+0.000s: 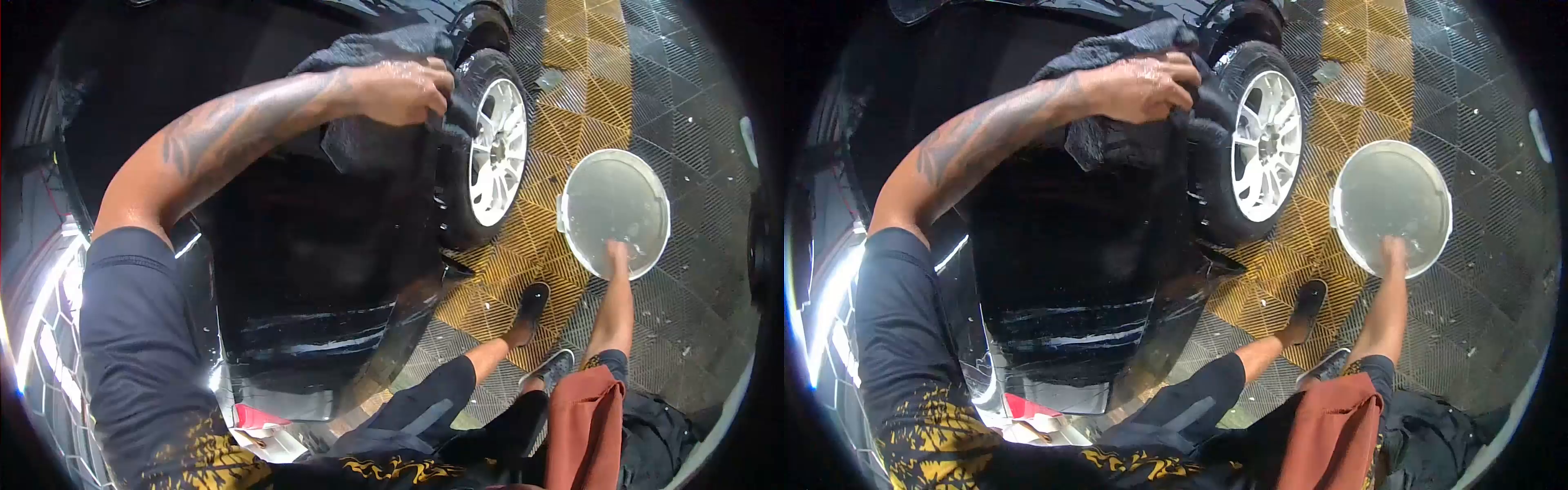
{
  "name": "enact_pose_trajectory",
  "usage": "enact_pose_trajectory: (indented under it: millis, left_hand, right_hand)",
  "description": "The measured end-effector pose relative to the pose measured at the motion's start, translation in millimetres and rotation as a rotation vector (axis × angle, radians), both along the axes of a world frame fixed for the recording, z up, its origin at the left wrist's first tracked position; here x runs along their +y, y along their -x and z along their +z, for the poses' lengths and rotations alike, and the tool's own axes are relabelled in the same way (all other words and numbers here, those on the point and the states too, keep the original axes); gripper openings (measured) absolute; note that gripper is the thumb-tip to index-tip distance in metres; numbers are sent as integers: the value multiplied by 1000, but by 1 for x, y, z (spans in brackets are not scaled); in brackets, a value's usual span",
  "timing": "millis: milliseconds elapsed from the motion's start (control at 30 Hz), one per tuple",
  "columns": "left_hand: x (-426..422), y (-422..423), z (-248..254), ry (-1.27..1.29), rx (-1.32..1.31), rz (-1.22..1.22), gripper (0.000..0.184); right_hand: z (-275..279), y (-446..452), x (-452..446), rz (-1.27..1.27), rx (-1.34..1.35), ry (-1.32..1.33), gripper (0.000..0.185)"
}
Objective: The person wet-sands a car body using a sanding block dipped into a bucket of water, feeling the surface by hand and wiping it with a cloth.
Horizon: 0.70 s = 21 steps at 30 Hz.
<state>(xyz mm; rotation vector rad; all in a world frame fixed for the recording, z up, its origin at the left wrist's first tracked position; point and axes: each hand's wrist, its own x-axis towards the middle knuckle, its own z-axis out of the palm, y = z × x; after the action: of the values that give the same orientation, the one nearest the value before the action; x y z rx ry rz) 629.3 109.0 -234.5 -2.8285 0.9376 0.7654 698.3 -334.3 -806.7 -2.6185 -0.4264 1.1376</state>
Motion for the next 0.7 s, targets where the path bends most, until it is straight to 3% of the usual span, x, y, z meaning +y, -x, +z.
enact_pose_trajectory:
  millis: [33, 100, 133, 200, 233, 300, 333, 367, 400, 433, 467, 500, 567, 633, 700]
  left_hand:
    - [-7, 10, 0, 26, 62, 12, 21]
    - [-40, 51, 22, -166, 233, 65, 16]
    - [-51, 77, 35, -139, 319, 50, 16]
    - [-71, 130, 71, -166, 453, 97, 17]
    - [-81, 154, 95, -208, 510, 162, 18]
    - [-97, 186, 160, -242, 386, 261, 16]
    - [-97, 204, 193, -149, 213, 383, 16]
    - [-95, 219, 229, -185, 79, 490, 17]
    - [-88, 235, 268, -278, 4, 653, 18]
    - [-73, 264, 305, -198, -246, 715, 18]
    - [-59, 292, 342, -277, -421, 712, 16]
    - [-50, 321, 375, -318, -589, 764, 14]
    - [-31, 364, 429, -348, -829, 813, 15]
    - [-16, 400, 462, -380, -969, 939, 28]
    - [-6, 418, 465, -464, -1060, 982, 49]
  right_hand:
    - [-9, -4, -3, 25, -7, -40, 45]
    - [60, 2, 9, -1115, 680, -600, 46]
    - [64, 12, 15, -1199, 992, -855, 38]
    - [123, 15, 55, -1043, 1292, -1264, 31]
    - [186, 32, 86, -833, 1257, -1400, 30]
    - [288, 52, 159, -900, 1379, -1509, 34]
    - [355, 64, 197, -672, 1422, -1655, 41]
    - [463, 79, 223, -538, 1339, -1731, 51]
    - [528, 99, 251, -275, 940, -1759, 53]
    - [592, 118, 279, -91, 516, -1737, 56]
    - [649, 148, 306, -243, 599, -1759, 55]
    - [680, 172, 330, 6, 123, -1728, 57]
    - [710, 217, 362, 275, -571, -1553, 61]
    - [741, 275, 348, 310, -696, -1452, 67]
    - [750, 343, 314, 379, -633, -1420, 72]
